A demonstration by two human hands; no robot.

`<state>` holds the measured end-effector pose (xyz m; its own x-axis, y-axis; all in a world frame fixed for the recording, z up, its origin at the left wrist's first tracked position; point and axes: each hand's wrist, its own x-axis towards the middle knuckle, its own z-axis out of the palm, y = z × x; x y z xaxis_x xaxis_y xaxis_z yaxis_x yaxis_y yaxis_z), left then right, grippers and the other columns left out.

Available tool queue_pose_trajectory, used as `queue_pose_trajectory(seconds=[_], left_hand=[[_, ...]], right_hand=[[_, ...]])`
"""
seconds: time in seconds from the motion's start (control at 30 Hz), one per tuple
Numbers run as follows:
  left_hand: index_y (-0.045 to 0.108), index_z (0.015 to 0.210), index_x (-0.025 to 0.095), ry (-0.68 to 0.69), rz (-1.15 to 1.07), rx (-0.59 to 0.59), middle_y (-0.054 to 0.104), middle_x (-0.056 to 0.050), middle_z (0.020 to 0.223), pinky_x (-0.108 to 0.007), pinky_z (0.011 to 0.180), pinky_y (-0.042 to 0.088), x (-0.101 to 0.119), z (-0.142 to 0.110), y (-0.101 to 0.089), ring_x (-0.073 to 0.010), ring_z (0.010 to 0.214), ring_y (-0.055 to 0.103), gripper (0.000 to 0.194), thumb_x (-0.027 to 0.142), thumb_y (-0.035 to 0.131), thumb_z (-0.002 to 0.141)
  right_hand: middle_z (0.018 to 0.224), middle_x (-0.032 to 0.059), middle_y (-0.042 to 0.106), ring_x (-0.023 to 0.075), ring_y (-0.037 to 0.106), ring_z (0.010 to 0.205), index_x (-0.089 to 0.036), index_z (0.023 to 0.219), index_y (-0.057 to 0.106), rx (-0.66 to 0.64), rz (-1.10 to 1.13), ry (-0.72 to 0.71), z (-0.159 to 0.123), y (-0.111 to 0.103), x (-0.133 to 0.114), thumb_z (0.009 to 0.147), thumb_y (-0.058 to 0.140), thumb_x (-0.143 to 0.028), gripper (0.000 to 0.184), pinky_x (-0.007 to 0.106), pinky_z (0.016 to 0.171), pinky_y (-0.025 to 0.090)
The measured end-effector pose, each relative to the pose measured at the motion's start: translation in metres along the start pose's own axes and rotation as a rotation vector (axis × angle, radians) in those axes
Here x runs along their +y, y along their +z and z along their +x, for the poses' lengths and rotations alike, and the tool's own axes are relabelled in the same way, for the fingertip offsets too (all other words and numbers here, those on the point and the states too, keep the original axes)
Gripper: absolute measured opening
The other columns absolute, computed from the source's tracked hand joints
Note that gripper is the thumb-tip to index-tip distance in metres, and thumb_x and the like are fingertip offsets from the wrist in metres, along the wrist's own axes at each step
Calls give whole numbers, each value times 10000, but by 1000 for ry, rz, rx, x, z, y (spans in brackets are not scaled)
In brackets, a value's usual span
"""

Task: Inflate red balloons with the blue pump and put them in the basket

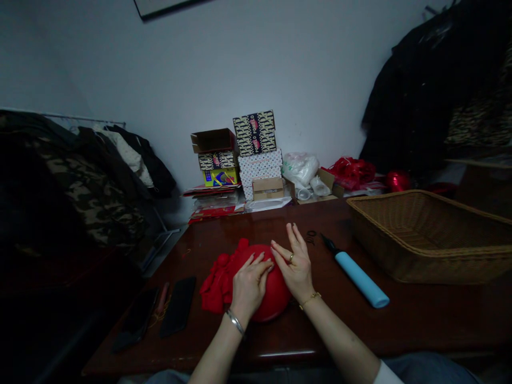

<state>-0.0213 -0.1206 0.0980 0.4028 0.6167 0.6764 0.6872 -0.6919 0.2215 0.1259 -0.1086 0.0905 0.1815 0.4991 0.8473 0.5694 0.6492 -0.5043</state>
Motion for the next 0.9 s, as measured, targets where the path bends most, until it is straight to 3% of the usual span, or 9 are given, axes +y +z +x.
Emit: queue_pose_trajectory(seconds=[0.17, 0.33, 0.57, 0.73, 0.9], left_hand=[[671, 970, 235, 9, 12, 10, 696, -27, 1011, -415, 965, 458, 3, 1, -3, -207, 1035, 604, 239, 135, 495, 844], [670, 971, 235, 7, 14, 4, 698, -22, 1005, -408, 967, 457, 3, 2, -4, -202, 1045, 599, 245, 122, 496, 839], [648, 993, 252, -12, 16, -15, 685, -28, 1044, -405, 987, 436, -2, 1, -2, -193, 1052, 599, 249, 135, 484, 845], [576, 945, 232, -223, -120, -6, 694, -38, 986, -320, 824, 528, -4, 0, -8, -183, 974, 636, 115, 253, 491, 870], [571, 785, 215, -315, -313, 24, 708, -37, 936, -305, 804, 522, -13, 0, -9, -197, 1016, 618, 95, 301, 566, 825]], right_hand=[[1437, -38, 315, 234, 256, 1339, -330, 1091, 623, 64, -28, 1, -3, 1, 0, 821, 549, -191, 312, 475, 1032, 373], [1438, -31, 311, 227, 165, 1367, -302, 1090, 628, 39, 5, 32, -6, 2, 1, 835, 534, -209, 288, 470, 1070, 318], [1454, -27, 268, 210, 15, 1377, -326, 1082, 624, -308, 214, 199, -10, 4, 2, 863, 492, -348, 256, 472, 1088, 234], [1475, 19, 216, 223, 92, 1373, -333, 1255, 475, -348, 306, 323, -10, -5, 15, 806, 568, -410, 465, 507, 1077, 216], [1425, 49, 349, 217, 210, 1354, -301, 1281, 456, -475, 319, 245, -7, -5, 15, 684, 689, -447, 658, 461, 1087, 239]])
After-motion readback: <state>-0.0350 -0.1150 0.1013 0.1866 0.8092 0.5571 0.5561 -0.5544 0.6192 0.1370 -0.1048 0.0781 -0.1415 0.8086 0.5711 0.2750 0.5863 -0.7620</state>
